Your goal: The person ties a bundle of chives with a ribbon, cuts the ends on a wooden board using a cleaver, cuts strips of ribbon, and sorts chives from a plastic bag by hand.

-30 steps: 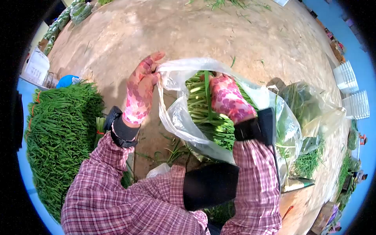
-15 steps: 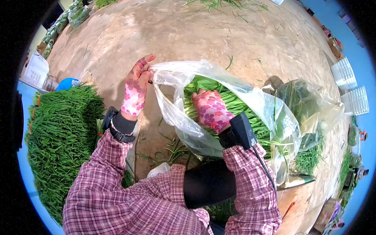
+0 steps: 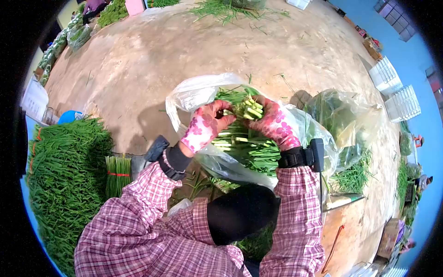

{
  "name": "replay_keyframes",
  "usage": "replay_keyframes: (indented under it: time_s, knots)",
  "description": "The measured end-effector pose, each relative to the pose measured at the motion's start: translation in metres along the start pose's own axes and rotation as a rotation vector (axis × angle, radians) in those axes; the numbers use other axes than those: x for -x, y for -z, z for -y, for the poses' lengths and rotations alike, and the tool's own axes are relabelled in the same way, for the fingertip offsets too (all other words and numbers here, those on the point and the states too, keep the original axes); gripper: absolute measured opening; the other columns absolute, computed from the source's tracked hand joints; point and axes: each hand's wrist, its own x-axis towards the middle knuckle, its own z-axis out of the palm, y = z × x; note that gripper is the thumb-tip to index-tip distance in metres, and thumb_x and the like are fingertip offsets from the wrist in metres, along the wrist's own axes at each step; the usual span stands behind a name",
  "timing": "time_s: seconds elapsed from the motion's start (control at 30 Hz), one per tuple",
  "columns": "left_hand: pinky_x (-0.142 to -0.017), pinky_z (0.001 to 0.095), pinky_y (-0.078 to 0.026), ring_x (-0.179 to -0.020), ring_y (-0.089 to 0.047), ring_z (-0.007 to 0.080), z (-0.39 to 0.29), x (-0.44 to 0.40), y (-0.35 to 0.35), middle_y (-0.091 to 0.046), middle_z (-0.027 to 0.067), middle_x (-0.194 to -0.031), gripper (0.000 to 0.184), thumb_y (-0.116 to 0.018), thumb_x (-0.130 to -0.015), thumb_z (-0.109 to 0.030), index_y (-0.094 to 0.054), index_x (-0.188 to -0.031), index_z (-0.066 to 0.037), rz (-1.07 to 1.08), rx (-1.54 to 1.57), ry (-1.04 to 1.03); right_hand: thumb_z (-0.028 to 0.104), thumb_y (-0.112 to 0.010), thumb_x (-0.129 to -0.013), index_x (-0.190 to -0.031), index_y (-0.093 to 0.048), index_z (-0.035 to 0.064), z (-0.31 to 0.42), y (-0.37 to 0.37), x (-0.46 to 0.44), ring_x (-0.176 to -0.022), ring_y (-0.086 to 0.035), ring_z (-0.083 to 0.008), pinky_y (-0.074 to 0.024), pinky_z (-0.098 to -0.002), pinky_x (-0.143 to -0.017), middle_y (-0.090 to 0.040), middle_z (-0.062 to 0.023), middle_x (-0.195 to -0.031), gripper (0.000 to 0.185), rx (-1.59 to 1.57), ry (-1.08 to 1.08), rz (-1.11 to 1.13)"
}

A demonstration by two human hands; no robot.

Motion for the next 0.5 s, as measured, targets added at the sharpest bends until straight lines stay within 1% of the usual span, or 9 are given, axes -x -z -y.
replay_keyframes:
  time_s: [0.1, 0.13, 0.17, 0.23, 0.3, 0.37, 0.4, 0.43, 0.5]
  knots:
    - [-0.065, 0.0375, -0.052, -0.071, -0.066, 0.0265, 0.011, 0.000, -0.003, -0.068, 0.0107, -0.079, 0.018, -0.071, -0.078, -0.010, -0.066, -0.093, -0.004, -0.018, -0.269, -0.088, 0.011, -0.083, -0.070, -0.114, -0.062, 0.0021, 0.005, -0.003, 0.006, -0.091, -0.063, -0.0121, -0.0511, -0.0285, -0.083, -0.070, -0.0041, -0.100, 0.049, 0.116, -0.031, -0.148]
    - [-0.065, 0.0386, -0.051, -0.070, -0.065, 0.0282, 0.021, 0.002, 0.000, -0.067, 0.0107, -0.077, 0.013, -0.070, -0.077, -0.009, -0.066, -0.088, -0.004, -0.020, -0.360, -0.113, 0.013, -0.083, -0.072, -0.113, -0.062, 0.0007, 0.003, -0.003, 0.006, -0.088, -0.064, -0.0129, -0.0518, -0.0291, -0.082, -0.071, -0.0052, -0.097, 0.048, -0.063, -0.011, -0.117]
    - [-0.072, 0.0415, -0.051, -0.076, -0.065, 0.0288, 0.019, 0.004, 0.007, -0.067, 0.0100, -0.080, 0.012, -0.068, -0.077, -0.009, -0.066, -0.088, -0.004, 0.079, -0.372, 0.061, 0.014, -0.083, -0.072, -0.114, -0.062, 0.0005, 0.001, -0.004, 0.007, -0.088, -0.065, -0.0132, -0.0518, -0.0293, -0.082, -0.071, -0.0058, -0.098, 0.049, -0.018, 0.010, -0.133]
    - [-0.081, 0.0422, -0.049, -0.086, -0.064, 0.0287, 0.013, 0.006, 0.017, -0.067, 0.0114, -0.089, 0.016, -0.067, -0.080, -0.015, -0.068, -0.093, -0.005, -0.092, -0.438, -0.219, 0.014, -0.083, -0.072, -0.115, -0.061, 0.0002, -0.002, -0.002, 0.005, -0.089, -0.065, -0.0140, -0.0519, -0.0297, -0.082, -0.071, -0.0069, -0.098, 0.050, 0.077, 0.058, -0.171]
    - [-0.087, 0.0418, -0.047, -0.096, -0.061, 0.0327, -0.027, 0.003, 0.020, -0.066, 0.0176, -0.101, 0.039, -0.070, -0.082, -0.024, -0.065, -0.117, -0.007, -0.296, -0.612, -0.487, 0.017, -0.083, -0.071, -0.118, -0.060, -0.0001, 0.002, -0.003, 0.007, -0.089, -0.067, -0.0163, -0.0530, -0.0306, -0.081, -0.071, -0.0103, -0.099, 0.054, 0.135, 0.039, -0.164]
    - [-0.083, 0.0409, -0.050, -0.093, -0.063, 0.0341, -0.037, 0.010, 0.008, -0.067, 0.0175, -0.097, 0.046, -0.072, -0.082, -0.028, -0.064, -0.120, -0.004, -0.066, -0.586, -0.350, 0.016, -0.082, -0.071, -0.118, -0.060, -0.0002, 0.003, -0.008, 0.006, -0.089, -0.067, -0.0169, -0.0530, -0.0309, -0.081, -0.071, -0.0109, -0.098, 0.054, 0.068, 0.034, -0.168]
    - [-0.074, 0.0396, -0.053, -0.083, -0.065, 0.0364, -0.037, 0.006, 0.003, -0.068, 0.0177, -0.094, 0.051, -0.073, -0.081, -0.031, -0.062, -0.119, 0.000, 0.091, -0.410, -0.088, 0.016, -0.081, -0.071, -0.117, -0.060, -0.0006, -0.002, -0.009, 0.005, -0.088, -0.067, -0.0175, -0.0533, -0.0313, -0.081, -0.072, -0.0114, -0.097, 0.052, 0.107, 0.069, -0.195]
    - [-0.066, 0.0333, -0.054, -0.074, -0.068, 0.0276, -0.032, 0.004, 0.000, -0.071, 0.0142, -0.091, 0.045, -0.073, -0.084, -0.022, -0.062, -0.118, 0.005, 0.022, -0.322, -0.086, 0.013, -0.081, -0.071, -0.120, -0.058, -0.0004, -0.003, -0.006, 0.002, -0.094, -0.066, -0.0181, -0.0525, -0.0315, -0.084, -0.070, -0.0112, -0.103, 0.056, 0.152, 0.001, -0.132]
    - [-0.066, 0.0265, -0.055, -0.075, -0.067, 0.0158, -0.030, -0.008, -0.004, -0.070, 0.0105, -0.093, 0.034, -0.069, -0.087, -0.009, -0.062, -0.116, 0.007, 0.056, 0.407, 0.276, 0.011, -0.082, -0.070, -0.125, -0.054, 0.0010, 0.005, -0.008, 0.007, -0.100, -0.064, -0.0179, -0.0511, -0.0315, -0.088, -0.067, -0.0100, -0.110, 0.063, 0.001, 0.088, -0.043]
